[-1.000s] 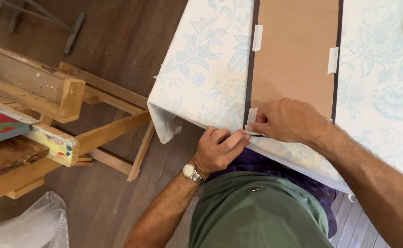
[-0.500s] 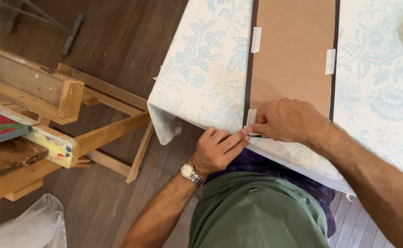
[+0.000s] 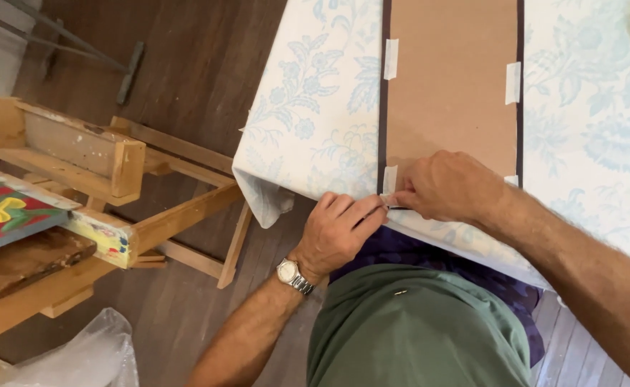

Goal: Applying small pieces of masking tape to the edges of wooden boards to secure a backing or surface.

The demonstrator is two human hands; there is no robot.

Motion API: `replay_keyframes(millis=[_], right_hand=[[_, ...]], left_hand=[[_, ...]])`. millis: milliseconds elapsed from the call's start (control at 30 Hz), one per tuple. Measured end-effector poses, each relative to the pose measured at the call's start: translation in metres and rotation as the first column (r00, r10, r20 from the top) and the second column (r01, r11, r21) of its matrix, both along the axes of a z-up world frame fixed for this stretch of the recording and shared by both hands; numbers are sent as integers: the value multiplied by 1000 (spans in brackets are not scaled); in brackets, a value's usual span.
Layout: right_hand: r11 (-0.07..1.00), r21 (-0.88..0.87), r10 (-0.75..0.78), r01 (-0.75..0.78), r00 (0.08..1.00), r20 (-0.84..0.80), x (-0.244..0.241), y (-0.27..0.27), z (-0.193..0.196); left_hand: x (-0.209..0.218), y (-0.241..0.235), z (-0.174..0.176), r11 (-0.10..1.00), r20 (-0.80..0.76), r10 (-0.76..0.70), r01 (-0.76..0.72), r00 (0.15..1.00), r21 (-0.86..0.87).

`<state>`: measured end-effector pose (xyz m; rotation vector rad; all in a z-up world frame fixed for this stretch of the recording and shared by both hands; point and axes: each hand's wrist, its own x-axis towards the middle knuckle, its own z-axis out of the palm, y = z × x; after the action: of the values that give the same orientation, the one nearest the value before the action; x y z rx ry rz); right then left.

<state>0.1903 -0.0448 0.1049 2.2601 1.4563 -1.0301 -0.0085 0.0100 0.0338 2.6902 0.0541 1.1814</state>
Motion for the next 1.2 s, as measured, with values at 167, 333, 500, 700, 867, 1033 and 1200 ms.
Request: replay_keyframes(millis=[167,333,500,700,867,1033,1200], right_hand=[[997,24,68,-69,997,20,1,-2,-3],[994,25,104,-106,992,68,-2,-7,-18],[988,-13,156,-155,983,93,-4,-4,-8],[982,-69,186,-178,973,135,-5,-2,23],[978,-142,180,-153,963,200,10,-12,31],[973,-119,222,-199,945,238,10,-13,29],[970,-116,239,-216,937,256,9,-18,27]], left_hand=[[1,-1,2,1000,-10,11,-11,1000,2],[0,-2,4,1000,-45,20,-19,999,20],[2,-3,5,1000,-60,30,-30,998,6],[2,-4,6,998,-73,53,-55,996,-22],[2,-3,1,998,-100,41,-46,994,-50],[4,-4,8,997,-113,53,-59,992,-51],[3,-8,7,998,-127,60,-62,990,-8]])
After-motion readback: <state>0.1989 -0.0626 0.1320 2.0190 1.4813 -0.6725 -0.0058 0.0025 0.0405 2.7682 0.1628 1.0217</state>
